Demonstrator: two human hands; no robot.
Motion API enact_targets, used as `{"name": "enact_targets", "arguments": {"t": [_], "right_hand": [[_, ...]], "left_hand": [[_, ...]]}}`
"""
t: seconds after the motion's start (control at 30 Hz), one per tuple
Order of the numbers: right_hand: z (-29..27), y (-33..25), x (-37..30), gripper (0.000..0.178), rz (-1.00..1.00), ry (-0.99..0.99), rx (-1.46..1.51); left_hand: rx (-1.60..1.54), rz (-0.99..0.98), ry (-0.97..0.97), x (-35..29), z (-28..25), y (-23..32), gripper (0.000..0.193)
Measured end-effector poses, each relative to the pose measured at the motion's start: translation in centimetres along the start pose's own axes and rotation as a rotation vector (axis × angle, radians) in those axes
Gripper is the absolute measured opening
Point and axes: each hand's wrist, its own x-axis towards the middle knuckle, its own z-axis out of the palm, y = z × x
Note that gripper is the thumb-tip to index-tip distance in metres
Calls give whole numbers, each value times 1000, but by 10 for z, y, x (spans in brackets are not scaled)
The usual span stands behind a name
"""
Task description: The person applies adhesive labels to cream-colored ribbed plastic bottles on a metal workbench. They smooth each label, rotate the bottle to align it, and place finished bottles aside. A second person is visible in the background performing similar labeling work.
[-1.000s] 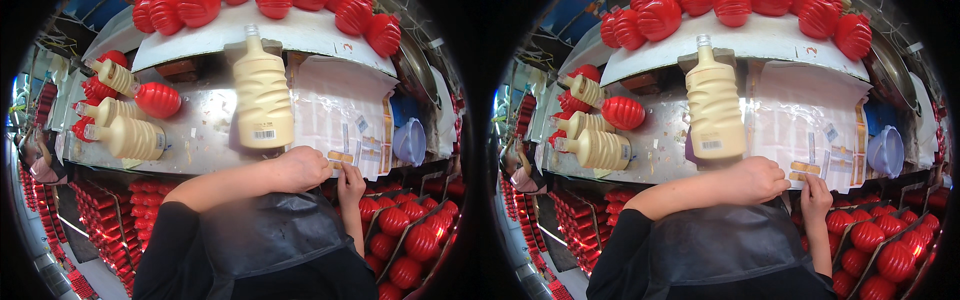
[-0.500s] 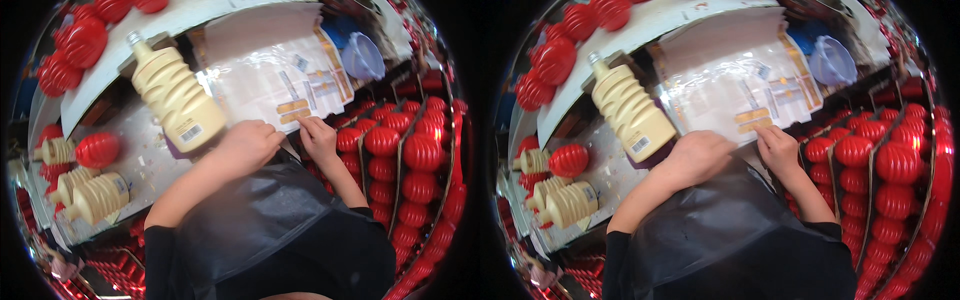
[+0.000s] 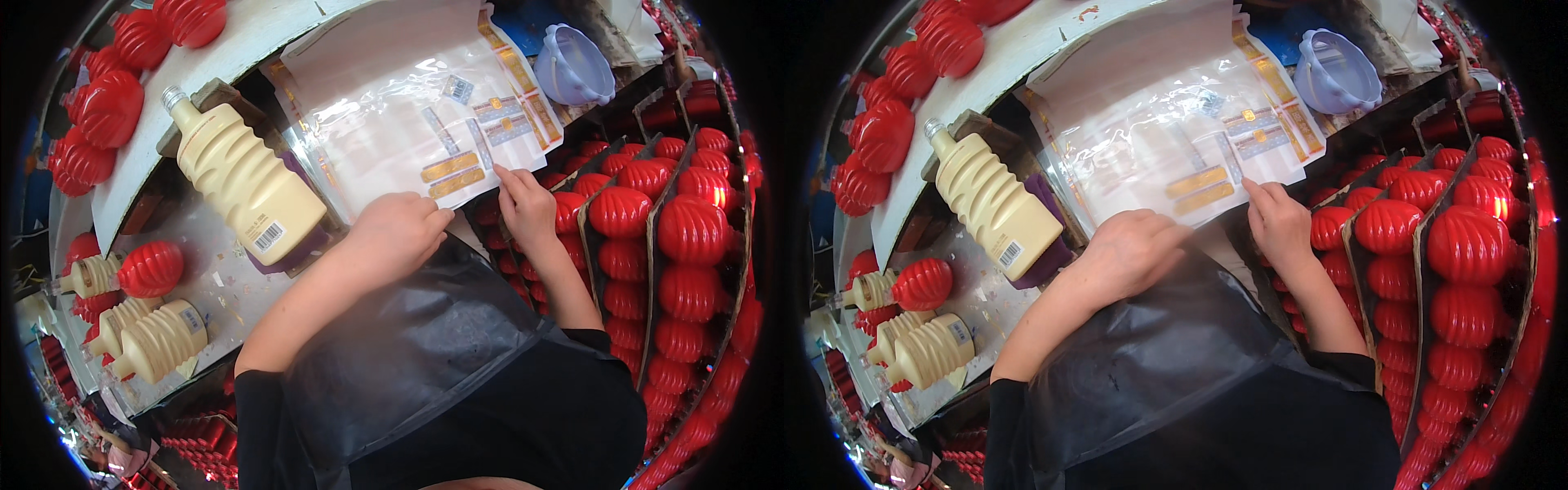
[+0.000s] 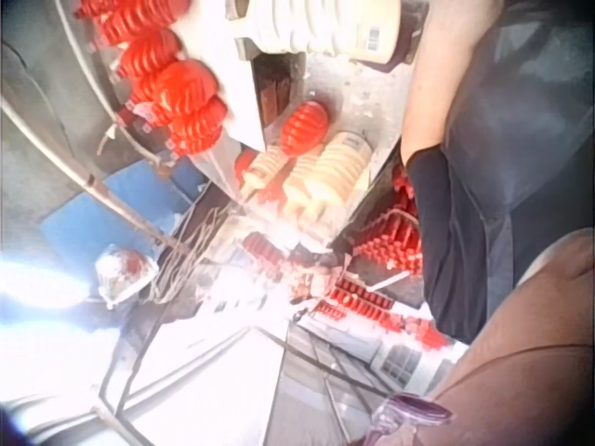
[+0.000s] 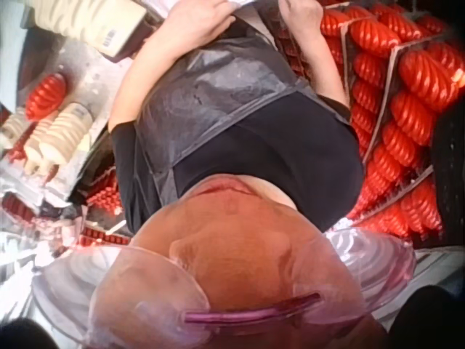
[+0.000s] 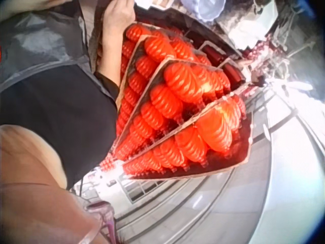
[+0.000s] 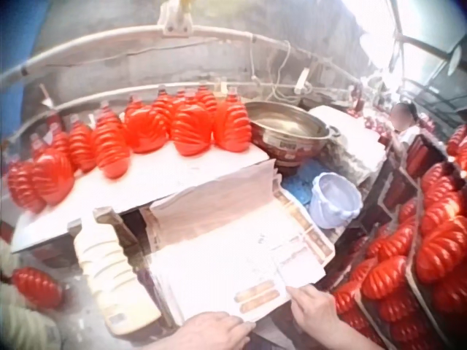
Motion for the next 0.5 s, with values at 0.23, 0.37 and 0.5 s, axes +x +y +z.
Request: {"name": "enact_targets", "arguments": {"t": [0.23, 0.37, 0.5], "right_hand": [[2, 18, 9, 40, -36, -111, -57], [-2, 19, 8, 39, -57, -125, -105], [-4, 16, 6, 37, -25, -96, -57]], "left_hand": [[36, -49, -66, 12, 1, 0, 31], [16, -67, -88, 15, 4, -1, 32], [-5, -63, -108, 16, 5, -1, 32]]}}
